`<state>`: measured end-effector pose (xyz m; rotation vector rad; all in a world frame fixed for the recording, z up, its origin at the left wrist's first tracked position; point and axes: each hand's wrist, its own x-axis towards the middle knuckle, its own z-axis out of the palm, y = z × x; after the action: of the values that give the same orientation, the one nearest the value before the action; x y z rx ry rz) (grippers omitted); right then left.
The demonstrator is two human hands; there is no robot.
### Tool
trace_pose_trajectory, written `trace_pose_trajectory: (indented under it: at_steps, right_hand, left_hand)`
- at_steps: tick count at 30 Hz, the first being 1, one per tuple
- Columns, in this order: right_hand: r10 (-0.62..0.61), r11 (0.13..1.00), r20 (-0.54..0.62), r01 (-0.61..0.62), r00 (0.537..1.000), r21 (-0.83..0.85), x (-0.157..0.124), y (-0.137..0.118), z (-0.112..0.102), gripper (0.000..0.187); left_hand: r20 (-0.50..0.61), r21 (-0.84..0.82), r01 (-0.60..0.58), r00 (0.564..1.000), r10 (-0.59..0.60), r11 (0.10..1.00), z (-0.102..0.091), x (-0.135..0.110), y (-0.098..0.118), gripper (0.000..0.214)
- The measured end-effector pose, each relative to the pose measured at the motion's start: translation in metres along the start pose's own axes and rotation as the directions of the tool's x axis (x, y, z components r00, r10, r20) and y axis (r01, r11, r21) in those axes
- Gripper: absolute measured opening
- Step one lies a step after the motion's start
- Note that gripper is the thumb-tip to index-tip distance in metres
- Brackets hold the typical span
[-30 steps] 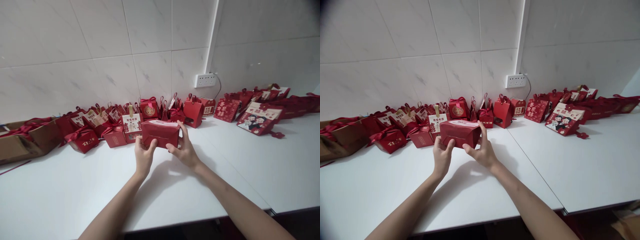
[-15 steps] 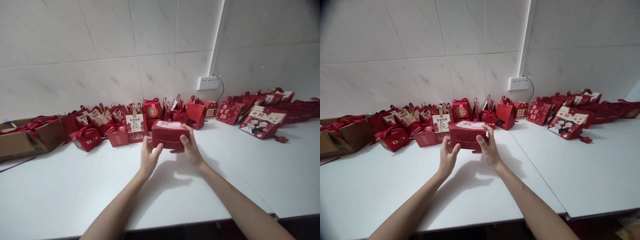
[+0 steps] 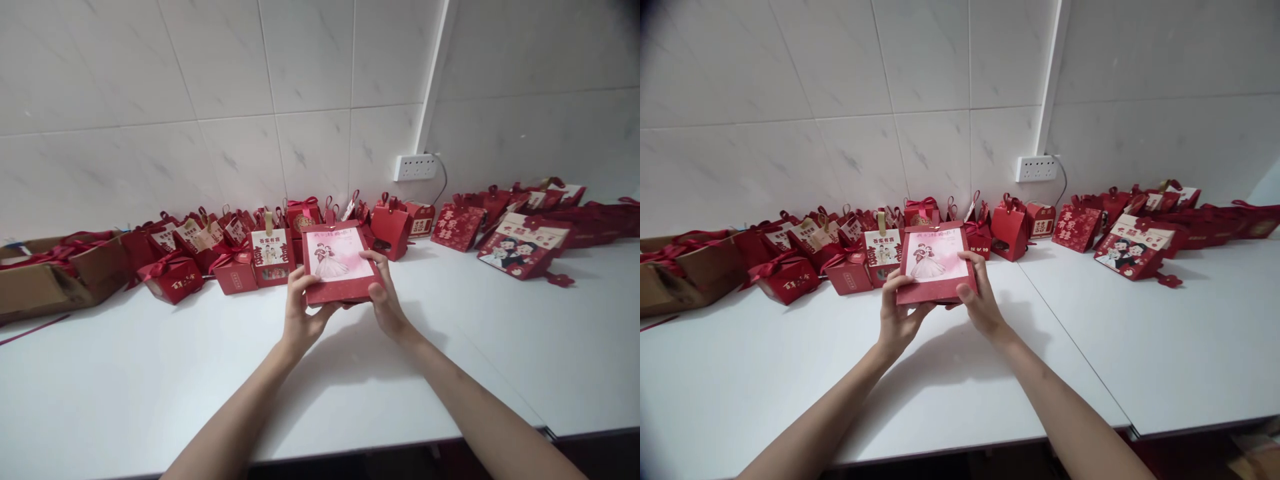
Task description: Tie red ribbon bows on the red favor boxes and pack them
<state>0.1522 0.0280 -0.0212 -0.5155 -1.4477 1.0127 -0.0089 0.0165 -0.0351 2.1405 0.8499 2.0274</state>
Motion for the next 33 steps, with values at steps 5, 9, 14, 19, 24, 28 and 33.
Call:
trace_pose_trajectory:
  at_steps: [5, 9, 14, 19, 24, 28, 33]
  right_hand:
    - [-0.127, 0.987, -0.097, 0.117, 0.987, -0.109, -0.001, -0.001, 0.002, 0.042]
    - [-0.143, 0.988, -0.028, 0.141, 0.989, -0.058, -0.002, -0.006, 0.003, 0.069]
    - [-0.254, 0.953, 0.056, 0.260, 0.966, -0.153, -0.004, -0.005, 0.003, 0.081]
    - [-0.366, 0.880, 0.084, 0.374, 0.927, -0.293, -0.006, -0.001, 0.001, 0.073]
    - [-0.274, 0.934, 0.163, 0.303, 0.948, -0.189, -0.007, 0.000, 0.000, 0.077]
    - [-0.006, 0.999, 0.132, -0.002, 0.991, 0.055, -0.001, -0.001, 0.004, 0.064]
    - [0.418, 0.753, 0.240, -0.482, 0.876, 0.448, 0.006, -0.003, 0.007, 0.035]
  left_hand:
    - [0.086, -0.035, -0.096, 0.991, 0.098, 0.995, -0.002, -0.001, 0.002, 0.043]
    - [0.048, -0.179, -0.028, 0.998, 0.037, 0.984, -0.001, -0.006, 0.000, 0.060]
    - [0.008, -0.244, 0.151, 0.988, -0.154, 0.958, 0.002, -0.005, 0.005, 0.080]
    - [0.016, -0.301, 0.230, 0.972, -0.236, 0.926, 0.000, -0.006, 0.004, 0.070]
    - [0.006, -0.234, 0.136, 0.990, -0.138, 0.963, -0.003, -0.010, -0.002, 0.060]
    - [0.026, -0.226, 0.099, 0.995, -0.096, 0.969, -0.006, -0.008, -0.005, 0.060]
    - [0.064, -0.127, -0.029, 0.997, 0.037, 0.992, -0.003, -0.006, -0.004, 0.080]
